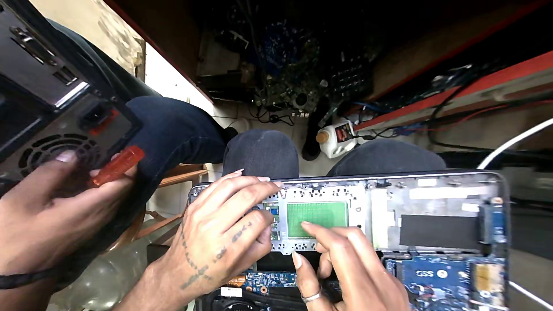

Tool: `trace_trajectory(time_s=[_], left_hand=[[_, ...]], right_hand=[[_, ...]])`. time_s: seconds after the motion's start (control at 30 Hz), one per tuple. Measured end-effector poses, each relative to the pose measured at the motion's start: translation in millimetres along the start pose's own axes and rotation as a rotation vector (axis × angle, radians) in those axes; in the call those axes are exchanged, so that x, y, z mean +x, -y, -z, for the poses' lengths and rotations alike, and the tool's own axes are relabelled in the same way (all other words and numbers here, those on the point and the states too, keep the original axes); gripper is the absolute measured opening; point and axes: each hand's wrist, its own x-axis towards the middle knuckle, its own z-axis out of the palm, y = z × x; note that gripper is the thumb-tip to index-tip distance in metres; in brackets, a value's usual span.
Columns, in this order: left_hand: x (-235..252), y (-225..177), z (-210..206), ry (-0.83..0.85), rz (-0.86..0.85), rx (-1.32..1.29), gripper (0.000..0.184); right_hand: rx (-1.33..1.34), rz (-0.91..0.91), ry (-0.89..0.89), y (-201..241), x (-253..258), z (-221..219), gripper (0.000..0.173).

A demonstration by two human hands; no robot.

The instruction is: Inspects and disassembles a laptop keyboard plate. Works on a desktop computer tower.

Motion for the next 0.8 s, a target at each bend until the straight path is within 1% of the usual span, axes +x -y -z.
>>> trace_trajectory(time_s=[0.13,0.33,0.53,0.8], left_hand=[[-1,0,1,0.004,0.014,-0.025,0.011],[-6,1,6,0.025,0.090,-0.083,0.013],[-11,1,7,0.024,0.120,-0.101,0.011],[-3,-4,8,0.048,0.202,-0.105,0.012]], right_hand=[[0.002,-0.001,0.001,0,0,0,0.028],[0.003,-0.002,0.006,1,0,1,0.028],[0.018,-0.004,-0.005,1,0,1,0.033],[0.027,0.002,0.006,0,0,1,0.034]])
